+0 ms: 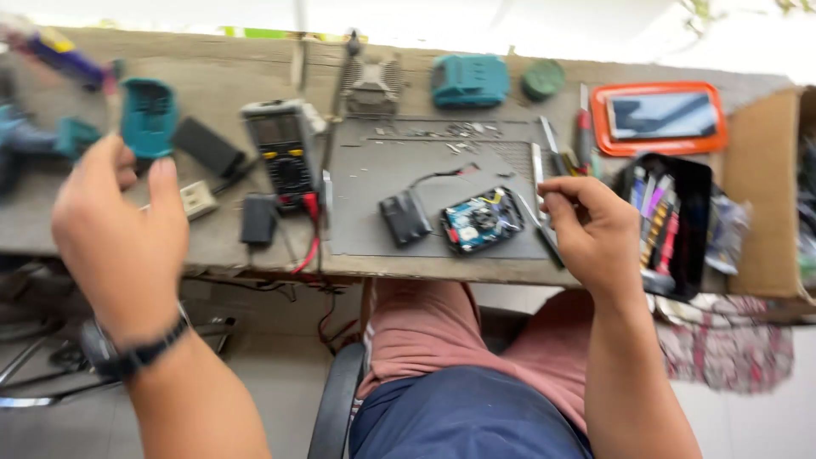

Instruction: Disassembling and inspecting a rechargeable battery pack using a screwdriver at a repair bench

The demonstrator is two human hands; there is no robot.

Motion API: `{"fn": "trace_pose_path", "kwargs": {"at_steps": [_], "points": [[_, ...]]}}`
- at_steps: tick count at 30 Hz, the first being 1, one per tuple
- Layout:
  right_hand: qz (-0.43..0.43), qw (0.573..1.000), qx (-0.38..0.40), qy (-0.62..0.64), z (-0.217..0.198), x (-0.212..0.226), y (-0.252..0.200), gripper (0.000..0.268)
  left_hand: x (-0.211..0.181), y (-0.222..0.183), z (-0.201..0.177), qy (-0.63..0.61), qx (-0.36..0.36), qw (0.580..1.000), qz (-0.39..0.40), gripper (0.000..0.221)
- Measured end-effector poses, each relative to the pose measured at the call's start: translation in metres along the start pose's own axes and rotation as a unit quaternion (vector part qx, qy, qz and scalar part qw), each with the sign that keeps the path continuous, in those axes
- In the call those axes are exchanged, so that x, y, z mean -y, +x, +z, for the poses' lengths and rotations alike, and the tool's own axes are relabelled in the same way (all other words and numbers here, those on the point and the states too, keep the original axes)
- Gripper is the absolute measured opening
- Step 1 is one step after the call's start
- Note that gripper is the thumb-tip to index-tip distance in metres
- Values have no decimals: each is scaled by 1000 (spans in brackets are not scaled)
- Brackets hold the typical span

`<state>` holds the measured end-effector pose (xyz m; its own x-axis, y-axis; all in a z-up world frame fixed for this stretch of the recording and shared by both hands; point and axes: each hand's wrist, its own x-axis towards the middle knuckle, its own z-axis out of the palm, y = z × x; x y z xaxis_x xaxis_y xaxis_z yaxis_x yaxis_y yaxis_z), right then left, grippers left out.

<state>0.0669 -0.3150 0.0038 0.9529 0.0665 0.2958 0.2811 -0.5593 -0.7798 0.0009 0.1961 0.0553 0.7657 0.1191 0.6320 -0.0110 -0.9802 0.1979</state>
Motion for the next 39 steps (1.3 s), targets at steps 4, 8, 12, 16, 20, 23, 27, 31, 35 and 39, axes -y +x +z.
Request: {"fn": "trace_pose_path", "kwargs": {"at_steps": [4,8,12,16,20,23,27,31,35,39], "points": [[67,996,-37,48,5,-19,-17,21,-155,-44,24,-179,-14,984,25,15],[6,1000,-5,-7,15,-28,-31,19,-241,-90,100,-351,99,929,70,45],[-31,999,-3,-39,19,-33,-44,17,-274,-88,125,-306,170,930,113,88],[-29,999,-5,-13,18,-39,-48,17,-275,-83,152,-218,229,942,115,107],[-32,999,-15,-3,18,-44,-48,16,-271,-87,171,-176,184,958,131,109],[-32,999,-27,8,14,-39,-45,16,-273,-93,175,-241,122,956,113,103],[-27,998,-50,36,12,-32,-46,17,-284,-103,180,-294,37,952,77,100],[-32,997,-60,38,16,-28,-45,20,-290,-108,192,-282,1,957,72,98],[-38,996,-72,31,19,-33,-41,19,-292,-113,200,-312,0,947,77,94],[-67,995,-74,10,16,-30,-32,13,-295,-107,194,-320,1,942,102,87]]}}
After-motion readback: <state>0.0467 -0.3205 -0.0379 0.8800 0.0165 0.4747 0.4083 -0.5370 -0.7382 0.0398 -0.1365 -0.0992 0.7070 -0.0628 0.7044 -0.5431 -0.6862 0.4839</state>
